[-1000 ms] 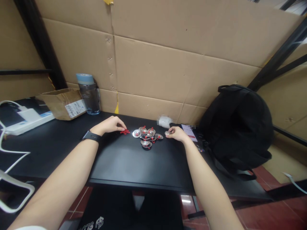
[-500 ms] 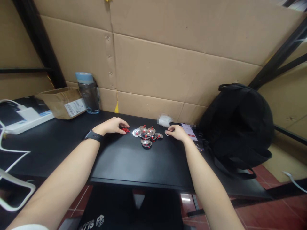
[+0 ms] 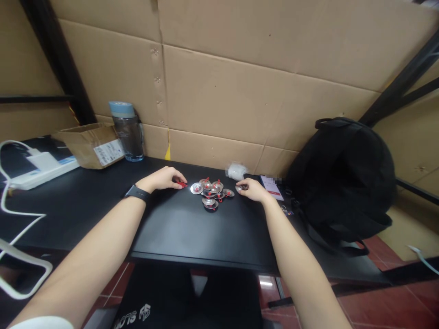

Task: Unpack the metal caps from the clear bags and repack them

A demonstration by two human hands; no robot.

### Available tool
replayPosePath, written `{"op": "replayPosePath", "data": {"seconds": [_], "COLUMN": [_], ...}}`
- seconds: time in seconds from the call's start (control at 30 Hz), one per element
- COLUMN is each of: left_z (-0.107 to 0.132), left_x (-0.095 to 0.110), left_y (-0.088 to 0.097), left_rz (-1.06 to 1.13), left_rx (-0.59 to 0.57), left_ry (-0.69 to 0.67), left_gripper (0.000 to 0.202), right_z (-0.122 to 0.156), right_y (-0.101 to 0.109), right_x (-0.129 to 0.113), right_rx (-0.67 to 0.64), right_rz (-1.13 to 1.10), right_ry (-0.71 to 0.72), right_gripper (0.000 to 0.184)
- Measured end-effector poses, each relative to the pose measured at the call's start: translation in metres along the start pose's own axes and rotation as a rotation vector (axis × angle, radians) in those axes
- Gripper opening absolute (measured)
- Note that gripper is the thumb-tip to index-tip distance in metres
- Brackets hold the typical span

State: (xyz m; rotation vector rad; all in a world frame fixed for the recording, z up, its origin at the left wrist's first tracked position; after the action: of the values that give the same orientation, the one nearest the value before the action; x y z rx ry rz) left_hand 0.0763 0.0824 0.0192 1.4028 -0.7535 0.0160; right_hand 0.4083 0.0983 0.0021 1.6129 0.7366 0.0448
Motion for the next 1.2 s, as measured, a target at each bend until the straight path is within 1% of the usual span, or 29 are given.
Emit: {"op": "replayPosePath", "data": {"seconds": [0.1,0.17,0.23,0.33,0.37,0.43,0.5,0.57,0.6,0.67,0.73,0.77,0.83,0.87,0.93,1.03,1.1,1.2], "left_z": [-0.001,-0.001,-0.001,0.002,0.003,0.003,0.003,0.002,0.002,0.000,-0.001,-0.001,-0.002,-0.002,-0.002,-0.002,-0.001,0.001], "left_x": [0.003,0.000,-0.008,-0.022,-0.025,-0.025,-0.021,-0.014,-0.011,-0.006,-0.005,-0.005,-0.006,-0.007,-0.008,-0.011,-0.011,-0.007], "left_y": [-0.001,-0.001,-0.001,0.000,0.000,0.000,-0.001,-0.001,-0.001,-0.002,-0.003,-0.003,-0.004,-0.004,-0.003,-0.003,-0.003,0.000], "left_rz": [0.012,0.027,0.058,0.105,0.109,0.097,0.076,0.057,0.050,0.043,0.045,0.049,0.059,0.066,0.083,0.110,0.113,0.082], "left_rx": [0.000,-0.006,-0.024,-0.052,-0.059,-0.065,-0.061,-0.044,-0.034,-0.019,-0.018,-0.020,-0.022,-0.023,-0.026,-0.034,-0.040,-0.024], "left_ry": [-0.028,-0.021,0.018,0.086,0.096,0.094,0.079,0.061,0.051,0.033,0.028,0.028,0.029,0.029,0.030,0.038,0.046,0.047], "left_gripper": [0.032,0.032,0.042,0.070,0.074,0.070,0.061,0.055,0.053,0.049,0.047,0.046,0.045,0.045,0.043,0.043,0.044,0.047], "right_z": [0.000,0.001,0.002,0.004,0.004,0.006,0.006,0.005,0.005,0.005,0.006,0.007,0.008,0.008,0.009,0.009,0.008,0.008], "right_y": [0.001,0.002,0.003,0.005,0.005,0.005,0.007,0.013,0.017,0.019,0.011,0.005,-0.006,-0.013,-0.025,-0.037,-0.039,-0.038], "right_x": [-0.003,-0.004,-0.004,-0.004,-0.003,-0.003,-0.008,-0.026,-0.041,-0.079,-0.119,-0.135,-0.156,-0.163,-0.168,-0.165,-0.162,-0.163], "right_rx": [-0.010,-0.021,-0.031,-0.061,-0.073,-0.097,-0.086,-0.008,0.048,0.141,0.151,0.134,0.105,0.083,0.032,-0.024,-0.026,0.013], "right_rz": [0.009,0.020,0.030,0.047,0.056,0.076,0.116,0.156,0.164,0.109,0.018,-0.009,-0.022,-0.017,-0.002,0.013,0.017,0.015], "right_ry": [-0.002,-0.011,-0.020,-0.029,-0.032,-0.040,-0.037,0.007,0.051,0.180,0.326,0.371,0.411,0.426,0.449,0.449,0.440,0.440], "right_gripper": [0.034,0.032,0.031,0.030,0.029,0.029,0.033,0.039,0.041,0.033,0.022,0.019,0.020,0.019,0.020,0.021,0.024,0.028]}}
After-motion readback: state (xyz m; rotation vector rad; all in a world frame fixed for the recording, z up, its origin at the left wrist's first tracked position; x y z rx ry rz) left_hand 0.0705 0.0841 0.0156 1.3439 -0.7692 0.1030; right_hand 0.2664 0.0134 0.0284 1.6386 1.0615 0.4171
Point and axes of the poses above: each hand's wrist, its own z-axis away from the middle knuckle, its own y-axis out of the back of the hand, x = y × z, the point moved 10 cm from there along -z, towards the middle knuckle, and after that the axes turned 7 degrees about y, right-handed, at the moved point
